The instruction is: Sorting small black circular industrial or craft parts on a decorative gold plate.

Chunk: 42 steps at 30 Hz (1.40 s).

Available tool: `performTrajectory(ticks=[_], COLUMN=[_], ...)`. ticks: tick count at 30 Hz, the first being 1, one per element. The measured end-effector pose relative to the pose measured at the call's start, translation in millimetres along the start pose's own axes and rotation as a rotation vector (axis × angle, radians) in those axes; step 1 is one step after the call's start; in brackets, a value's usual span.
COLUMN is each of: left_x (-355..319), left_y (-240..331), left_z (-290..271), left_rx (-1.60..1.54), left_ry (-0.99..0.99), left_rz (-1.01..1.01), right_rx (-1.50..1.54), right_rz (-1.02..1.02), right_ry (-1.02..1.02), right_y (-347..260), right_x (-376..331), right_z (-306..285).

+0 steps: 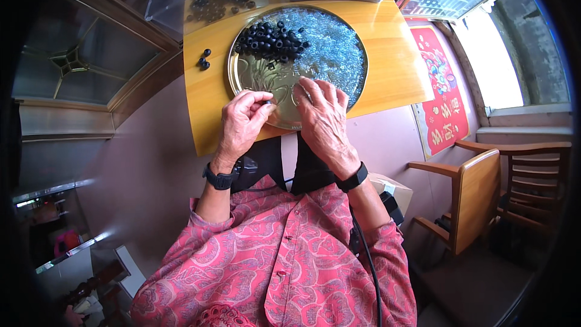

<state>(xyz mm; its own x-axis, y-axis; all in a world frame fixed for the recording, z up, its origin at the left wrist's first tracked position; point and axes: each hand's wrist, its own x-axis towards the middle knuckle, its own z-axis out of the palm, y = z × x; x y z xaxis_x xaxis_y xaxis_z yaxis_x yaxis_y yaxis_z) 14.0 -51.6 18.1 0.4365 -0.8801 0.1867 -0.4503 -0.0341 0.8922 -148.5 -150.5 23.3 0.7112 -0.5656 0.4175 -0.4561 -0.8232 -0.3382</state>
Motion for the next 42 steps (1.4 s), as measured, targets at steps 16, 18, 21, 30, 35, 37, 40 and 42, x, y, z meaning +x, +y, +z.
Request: performTrajectory(ticks=[16, 18, 21, 30, 35, 37, 40, 42], left_x=[-27, -30, -35, -40, -41, -41, -40, -41], left_y=[-8, -11, -18, -24, -23, -19, -9, -4], left_z=[-6, -7, -11, -17, -14, -11, -10, -9], left_rx=[-0.703, -0.779, -1.01, -1.269, -1.311, -1.31, -1.369, -1.41], left_ry=[-0.041, -0.043, -0.034, -0.036, -0.066, -0.067, -0.057, -0.058], left_rz=[-0.341, -0.428, -0.477, -0.442, -0.435, -0.43, -0.445, -0.476], right_rx=[0.063, 0.065, 0.144, 0.148, 0.102, 0.194, 0.418, 0.565], right_rz=[0.039, -0.055, -0.178, -0.185, -0.119, -0.06, 0.077, 0.177], right_ry=[-0.031, -0.034, -0.072, -0.087, -0.041, -0.026, -0.024, -0.027], right_y=[-2, -8, -15, -10, -11, -16, -20, -23], right_x=[-1, 11, 24, 28, 24, 20, 9, 3], right_z=[6, 13, 22, 43, 40, 30, 14, 4])
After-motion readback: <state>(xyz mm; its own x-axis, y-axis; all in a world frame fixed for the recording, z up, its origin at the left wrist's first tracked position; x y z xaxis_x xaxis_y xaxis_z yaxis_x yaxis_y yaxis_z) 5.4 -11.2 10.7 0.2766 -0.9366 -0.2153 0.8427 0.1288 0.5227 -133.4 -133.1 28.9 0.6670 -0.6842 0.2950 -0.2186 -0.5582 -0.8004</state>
